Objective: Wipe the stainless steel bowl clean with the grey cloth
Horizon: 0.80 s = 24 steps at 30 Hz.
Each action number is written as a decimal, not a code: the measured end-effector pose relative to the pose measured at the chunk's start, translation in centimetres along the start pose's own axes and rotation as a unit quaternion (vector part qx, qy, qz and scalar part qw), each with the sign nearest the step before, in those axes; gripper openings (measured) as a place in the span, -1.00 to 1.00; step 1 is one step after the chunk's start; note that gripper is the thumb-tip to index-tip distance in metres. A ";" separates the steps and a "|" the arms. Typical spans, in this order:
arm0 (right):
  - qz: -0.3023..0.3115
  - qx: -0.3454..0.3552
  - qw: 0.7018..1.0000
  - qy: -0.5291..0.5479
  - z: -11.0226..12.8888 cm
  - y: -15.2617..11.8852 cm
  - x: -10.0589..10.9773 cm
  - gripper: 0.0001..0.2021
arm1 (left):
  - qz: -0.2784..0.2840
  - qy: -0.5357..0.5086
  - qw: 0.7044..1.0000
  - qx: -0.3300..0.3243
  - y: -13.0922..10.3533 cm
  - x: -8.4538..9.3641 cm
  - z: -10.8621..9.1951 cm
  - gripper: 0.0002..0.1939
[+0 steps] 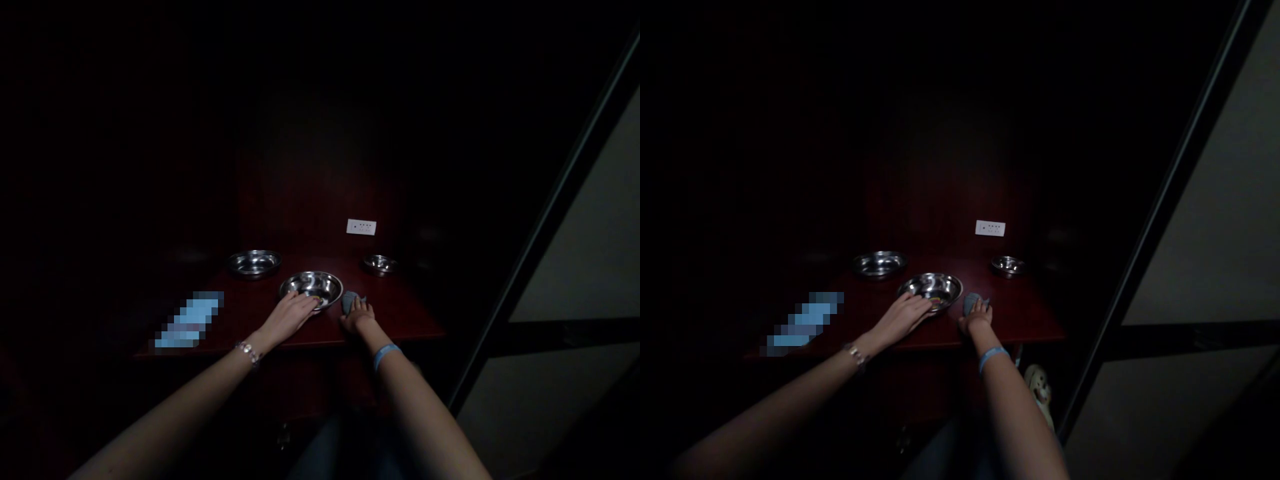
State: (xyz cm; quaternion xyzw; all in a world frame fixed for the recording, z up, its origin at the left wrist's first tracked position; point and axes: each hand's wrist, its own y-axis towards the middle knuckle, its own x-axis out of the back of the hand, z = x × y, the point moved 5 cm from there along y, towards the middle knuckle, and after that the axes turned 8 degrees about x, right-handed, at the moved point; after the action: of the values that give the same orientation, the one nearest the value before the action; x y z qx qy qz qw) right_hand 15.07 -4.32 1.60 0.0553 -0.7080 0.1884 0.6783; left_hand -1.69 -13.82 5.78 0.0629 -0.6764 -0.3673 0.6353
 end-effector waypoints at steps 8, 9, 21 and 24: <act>-0.114 0.030 0.985 0.130 -2.0 0.1 -1.5 -0.28 | -0.009 0.001 1.000 -0.009 -0.8 -0.6 -1.4 -0.73; -0.127 0.041 0.981 0.143 -2.3 0.2 -1.6 -0.29 | -0.009 0.000 1.000 -0.012 -0.7 -0.7 -1.5 -0.72; -0.173 0.114 0.956 0.206 -4.5 0.8 -1.8 -0.30 | -0.017 -0.018 0.999 -0.028 -0.4 -2.5 -1.1 -0.71; -0.168 0.117 0.954 0.221 -4.7 0.8 -1.8 -0.31 | -0.033 -0.027 0.999 -0.024 -0.5 -2.1 -1.0 -0.72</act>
State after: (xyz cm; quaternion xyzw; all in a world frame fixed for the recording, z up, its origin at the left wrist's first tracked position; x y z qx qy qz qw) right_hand 19.34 -2.34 -0.26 0.2095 -0.4940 0.1606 0.8284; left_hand -0.62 -13.47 3.71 0.0607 -0.6818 -0.4056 0.6057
